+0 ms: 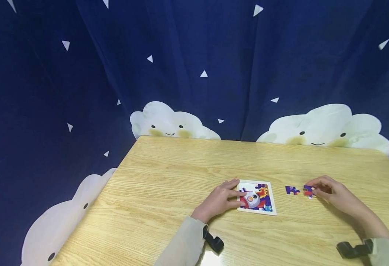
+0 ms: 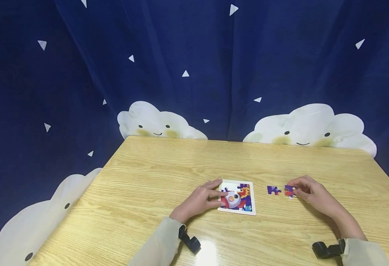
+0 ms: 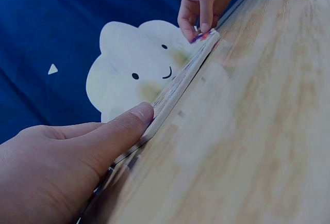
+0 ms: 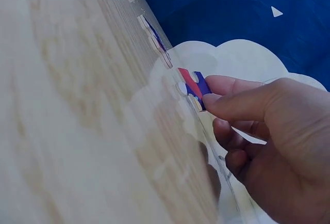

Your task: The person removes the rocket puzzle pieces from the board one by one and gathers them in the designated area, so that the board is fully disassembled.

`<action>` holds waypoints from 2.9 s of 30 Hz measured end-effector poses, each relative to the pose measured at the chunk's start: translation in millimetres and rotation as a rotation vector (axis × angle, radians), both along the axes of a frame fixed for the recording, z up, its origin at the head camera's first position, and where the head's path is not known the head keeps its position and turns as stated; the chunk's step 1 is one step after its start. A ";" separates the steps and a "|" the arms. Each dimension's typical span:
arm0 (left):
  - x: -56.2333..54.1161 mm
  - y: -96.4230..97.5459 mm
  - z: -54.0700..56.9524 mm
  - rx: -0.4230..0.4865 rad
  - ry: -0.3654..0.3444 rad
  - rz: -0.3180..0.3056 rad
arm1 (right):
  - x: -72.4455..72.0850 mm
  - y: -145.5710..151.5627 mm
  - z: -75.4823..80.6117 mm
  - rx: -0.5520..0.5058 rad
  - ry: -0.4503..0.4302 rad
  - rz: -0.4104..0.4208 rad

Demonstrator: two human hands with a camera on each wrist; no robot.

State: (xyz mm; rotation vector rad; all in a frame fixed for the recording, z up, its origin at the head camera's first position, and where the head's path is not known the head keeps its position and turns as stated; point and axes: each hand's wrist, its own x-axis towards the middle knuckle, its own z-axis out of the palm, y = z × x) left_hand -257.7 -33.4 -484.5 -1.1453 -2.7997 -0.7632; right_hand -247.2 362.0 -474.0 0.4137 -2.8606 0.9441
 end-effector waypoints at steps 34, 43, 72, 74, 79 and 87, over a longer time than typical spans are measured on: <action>0.0 0.2 0.3 0.013 -0.006 0.007 | -1.4 -44.9 4.5 -0.099 0.113 0.071; 0.3 -0.3 1.0 0.010 0.001 0.006 | -7.3 -76.9 2.4 -0.056 0.126 0.083; 0.6 0.2 1.6 0.004 -0.011 0.007 | -22.5 -123.9 8.1 0.015 -0.023 0.202; 0.3 0.2 1.4 0.003 -0.017 0.009 | -23.5 -124.8 9.7 0.016 -0.029 0.220; 0.0 0.3 0.8 0.002 -0.001 0.004 | -25.2 -125.6 12.4 0.033 -0.026 0.266; -0.3 -0.1 2.3 0.000 -0.003 0.007 | -24.7 -126.4 12.9 0.035 0.012 0.281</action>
